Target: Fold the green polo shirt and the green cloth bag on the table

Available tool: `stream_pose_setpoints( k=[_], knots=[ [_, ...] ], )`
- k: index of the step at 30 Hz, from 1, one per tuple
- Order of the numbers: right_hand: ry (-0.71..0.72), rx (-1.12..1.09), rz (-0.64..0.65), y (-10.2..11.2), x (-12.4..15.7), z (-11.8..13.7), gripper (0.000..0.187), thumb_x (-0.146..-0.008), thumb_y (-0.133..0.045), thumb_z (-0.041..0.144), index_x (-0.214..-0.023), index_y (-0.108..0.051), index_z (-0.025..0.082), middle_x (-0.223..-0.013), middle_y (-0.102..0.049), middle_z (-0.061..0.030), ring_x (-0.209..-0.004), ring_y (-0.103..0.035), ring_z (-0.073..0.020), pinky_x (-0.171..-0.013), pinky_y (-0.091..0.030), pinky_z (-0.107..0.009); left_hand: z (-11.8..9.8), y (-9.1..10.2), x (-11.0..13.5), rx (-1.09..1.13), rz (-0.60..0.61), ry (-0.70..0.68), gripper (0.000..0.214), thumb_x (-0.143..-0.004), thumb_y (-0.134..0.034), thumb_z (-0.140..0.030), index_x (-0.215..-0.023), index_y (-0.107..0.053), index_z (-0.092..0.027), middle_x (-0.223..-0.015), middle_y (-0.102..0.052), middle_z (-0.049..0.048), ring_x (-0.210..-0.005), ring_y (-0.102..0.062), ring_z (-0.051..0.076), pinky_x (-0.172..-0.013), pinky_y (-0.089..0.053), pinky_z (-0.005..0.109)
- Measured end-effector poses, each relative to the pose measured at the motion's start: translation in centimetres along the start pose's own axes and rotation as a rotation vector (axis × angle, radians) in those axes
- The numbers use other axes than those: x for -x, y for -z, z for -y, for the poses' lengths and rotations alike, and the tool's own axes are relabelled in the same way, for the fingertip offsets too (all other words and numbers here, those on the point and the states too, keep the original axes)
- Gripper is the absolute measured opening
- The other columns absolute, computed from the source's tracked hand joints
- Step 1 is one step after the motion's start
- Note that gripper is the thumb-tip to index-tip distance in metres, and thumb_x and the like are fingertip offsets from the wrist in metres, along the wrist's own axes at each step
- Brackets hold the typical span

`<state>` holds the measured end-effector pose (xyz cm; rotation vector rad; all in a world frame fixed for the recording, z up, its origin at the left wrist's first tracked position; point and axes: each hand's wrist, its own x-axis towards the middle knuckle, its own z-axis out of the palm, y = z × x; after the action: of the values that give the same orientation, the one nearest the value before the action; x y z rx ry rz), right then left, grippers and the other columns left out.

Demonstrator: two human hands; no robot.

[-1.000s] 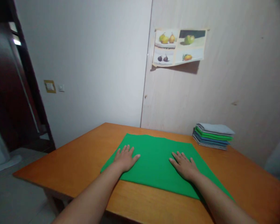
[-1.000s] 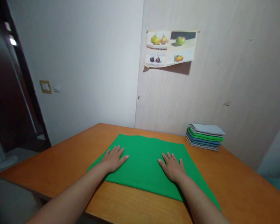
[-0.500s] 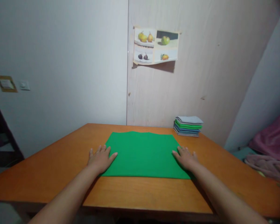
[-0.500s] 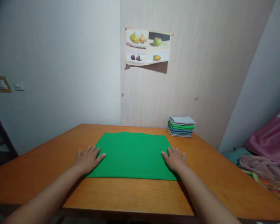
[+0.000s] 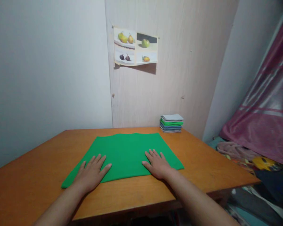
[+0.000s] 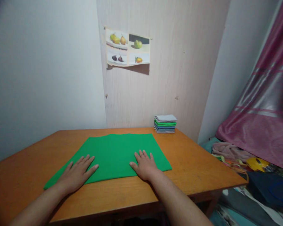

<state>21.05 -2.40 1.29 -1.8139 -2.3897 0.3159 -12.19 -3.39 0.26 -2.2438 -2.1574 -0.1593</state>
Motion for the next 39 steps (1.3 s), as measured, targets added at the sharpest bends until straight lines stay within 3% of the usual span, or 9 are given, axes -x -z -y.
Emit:
stream_pose_setpoints(
  k=[7, 10, 13, 15, 17, 22, 28, 34, 39],
  knots=[
    [-0.167, 0.033, -0.066, 0.4, 1.4, -6.1, 0.081, -0.093, -0.018, 0.074, -0.156, -0.026, 0.025, -0.164, -0.015, -0.0084, -0.152, -0.005, -0.0291, -0.116, 0.004, -0.061, 1.0, -0.2, -0.1, 0.017, -0.008, -0.001, 0.079, -0.09, -0.029, -0.07, -0.154, -0.033, -0.022, -0.162, -0.022, 0.0062, -0.15, -0.017, 0.033, -0.117, -0.012, 0.061],
    [-0.239, 0.007, -0.132, 0.4, 2.1, -8.3, 0.076, -0.094, -0.024, 0.069, -0.154, -0.031, 0.024, -0.163, -0.021, -0.0093, -0.151, -0.011, -0.0313, -0.115, 0.0, -0.063, 1.2, -0.5, -0.4, 0.013, -0.012, -0.009, 0.078, -0.09, -0.031, -0.068, -0.154, -0.034, -0.022, -0.162, -0.022, 0.0067, -0.15, -0.017, 0.033, -0.117, -0.012, 0.061],
    [-0.276, -0.069, -0.231, 1.1, 3.0, -10.4, 0.065, -0.095, -0.037, 0.059, -0.145, -0.048, 0.019, -0.154, -0.042, -0.0149, -0.142, -0.033, -0.0333, -0.112, -0.02, -0.054, 1.3, -0.4, -0.6, 0.027, -0.014, -0.007, 0.078, -0.089, -0.035, -0.067, -0.152, -0.037, -0.021, -0.161, -0.026, 0.0097, -0.149, -0.02, 0.035, -0.115, -0.015, 0.063],
    [-0.275, -0.108, -0.273, 2.1, 3.6, -11.6, 0.053, -0.095, -0.042, 0.052, -0.128, -0.063, 0.017, -0.135, -0.061, -0.0167, -0.125, -0.052, -0.0301, -0.1, -0.034, -0.041, 1.0, 0.0, -0.9, 0.045, -0.002, 0.001, 0.078, -0.088, -0.037, -0.066, -0.149, -0.043, -0.019, -0.159, -0.031, 0.0126, -0.147, -0.025, 0.038, -0.113, -0.019, 0.065],
    [-0.285, -0.125, -0.3, 3.1, 4.1, -12.7, 0.043, -0.096, -0.042, 0.047, -0.108, -0.071, 0.018, -0.113, -0.071, -0.0148, -0.104, -0.061, -0.0252, -0.084, -0.039, -0.032, 0.1, 0.6, -1.3, 0.083, 0.0, -0.028, 0.076, -0.087, -0.04, -0.064, -0.144, -0.051, -0.016, -0.154, -0.039, 0.0154, -0.143, -0.032, 0.04, -0.112, -0.024, 0.064],
    [-0.352, -0.164, -0.338, 4.2, 4.9, -14.4, 0.035, -0.092, -0.05, 0.045, -0.078, -0.068, 0.018, -0.084, -0.07, -0.0104, -0.077, -0.059, -0.0195, -0.063, -0.03, -0.028, -5.5, 1.8, -2.3, 0.322, -0.019, -0.295, 0.065, -0.088, -0.044, -0.061, -0.131, -0.062, -0.015, -0.138, -0.06, 0.0156, -0.127, -0.055, 0.034, -0.107, -0.04, 0.046],
    [-0.329, -0.279, -0.321, 2.7, 4.7, -14.0, 0.014, -0.073, -0.07, 0.031, -0.068, -0.062, 0.02, -0.068, -0.063, -0.0014, -0.063, -0.05, -0.014, -0.058, -0.023, -0.026, -14.6, 1.6, -2.3, 0.453, 0.037, -0.561, 0.054, -0.09, -0.049, -0.055, -0.128, -0.063, -0.019, -0.133, -0.063, 0.012, -0.122, -0.057, 0.029, -0.104, -0.043, 0.041],
    [-0.317, -0.546, -0.432, 1.9, 3.3, -13.1, 0.016, -0.067, -0.064, 0.018, -0.058, -0.051, 0.021, -0.056, -0.05, 0.0029, -0.058, -0.043, -0.0125, -0.056, -0.024, -0.025, -21.9, 1.3, -1.6, 0.41, 0.066, -0.643, 0.053, -0.085, -0.057, -0.052, -0.13, -0.06, -0.023, -0.131, -0.064, 0.0104, -0.119, -0.059, 0.029, -0.1, -0.045, 0.039],
    [-0.259, -0.922, -0.503, 2.1, 2.6, -11.6, 0.013, -0.069, -0.054, 0.031, -0.065, -0.044, 0.024, -0.054, -0.045, 0.0056, -0.053, -0.046, -0.0125, -0.052, -0.033, -0.024, -26.0, 1.9, -1.3, 0.302, -0.047, -0.567, 0.084, -0.068, -0.069, -0.069, -0.137, -0.05, -0.024, -0.129, -0.061, 0.0124, -0.117, -0.057, 0.035, -0.096, -0.047, 0.046]
  ],
)
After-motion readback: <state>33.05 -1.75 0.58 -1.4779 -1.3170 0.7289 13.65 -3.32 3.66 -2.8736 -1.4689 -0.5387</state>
